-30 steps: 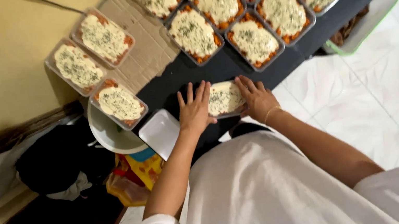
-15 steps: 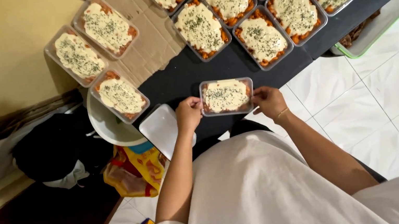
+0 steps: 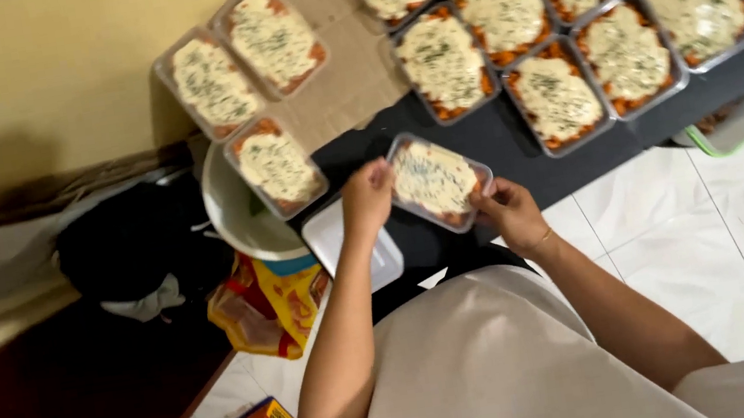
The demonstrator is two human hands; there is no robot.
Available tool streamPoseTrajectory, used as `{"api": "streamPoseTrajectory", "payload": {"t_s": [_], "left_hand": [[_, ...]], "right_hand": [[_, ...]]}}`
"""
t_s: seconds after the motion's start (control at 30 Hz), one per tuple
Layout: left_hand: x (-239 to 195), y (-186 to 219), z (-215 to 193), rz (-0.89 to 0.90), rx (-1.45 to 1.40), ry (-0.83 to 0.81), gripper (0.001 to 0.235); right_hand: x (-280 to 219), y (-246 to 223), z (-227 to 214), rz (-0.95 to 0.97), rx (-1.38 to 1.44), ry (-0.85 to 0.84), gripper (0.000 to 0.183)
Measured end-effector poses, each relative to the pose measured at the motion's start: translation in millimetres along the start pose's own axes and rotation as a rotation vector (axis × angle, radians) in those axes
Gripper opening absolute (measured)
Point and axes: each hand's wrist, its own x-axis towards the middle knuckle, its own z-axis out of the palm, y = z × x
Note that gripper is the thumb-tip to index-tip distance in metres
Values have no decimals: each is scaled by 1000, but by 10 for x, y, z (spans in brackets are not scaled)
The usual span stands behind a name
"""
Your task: Placing and sealing plastic lids onto food containers filled with pasta.
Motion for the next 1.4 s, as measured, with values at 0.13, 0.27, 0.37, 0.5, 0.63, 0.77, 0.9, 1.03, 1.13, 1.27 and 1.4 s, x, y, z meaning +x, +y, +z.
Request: {"api": "streamPoseTrajectory", "payload": {"t_s": [0.13,0.27,0.37,0.5,0.63,0.77,0.9,1.03,1.13,1.27,1.4], "left_hand": [[-332,406,-772,67,-182,230,43],[-850,419,-1253,113,-245,245,37],[-1079,-65,-1363,56,-232,226,35],[-1254,-718,-1452,-160,-163,117,36],[-1270,-1102,-1484,-203,-112,44,34],[-1241,-1096,-1615,-196,-114,-53,34],[-1215,-975,-1732,-143,-132,-83,33],[-1181,-1112,-1726,-115,-126,-106,32],[-1202,-1191,-1698,-109,-121,-132,32],[-1252,-1238,-1686,-73,-125,-149,32],[-1266,-1087,-1750,43,-38,-99,32]], "right_hand": [[38,-140,863,-14,238,-30,24],[211,-65,1634,-53,366,17,23],[324,66,1960,-67,287,59,22],[436,215,1962,-27,22,105,37],[452,104,1864,-93,46,90,28],[479,-23,1839,-87,48,123,15],[470,-78,1895,-137,6,151,12],[381,-120,1997,-112,20,206,12],[365,-139,2033,-95,24,199,11],[255,-156,2052,-164,-16,209,15],[217,-53,2064,-821,-616,289,51]]}}
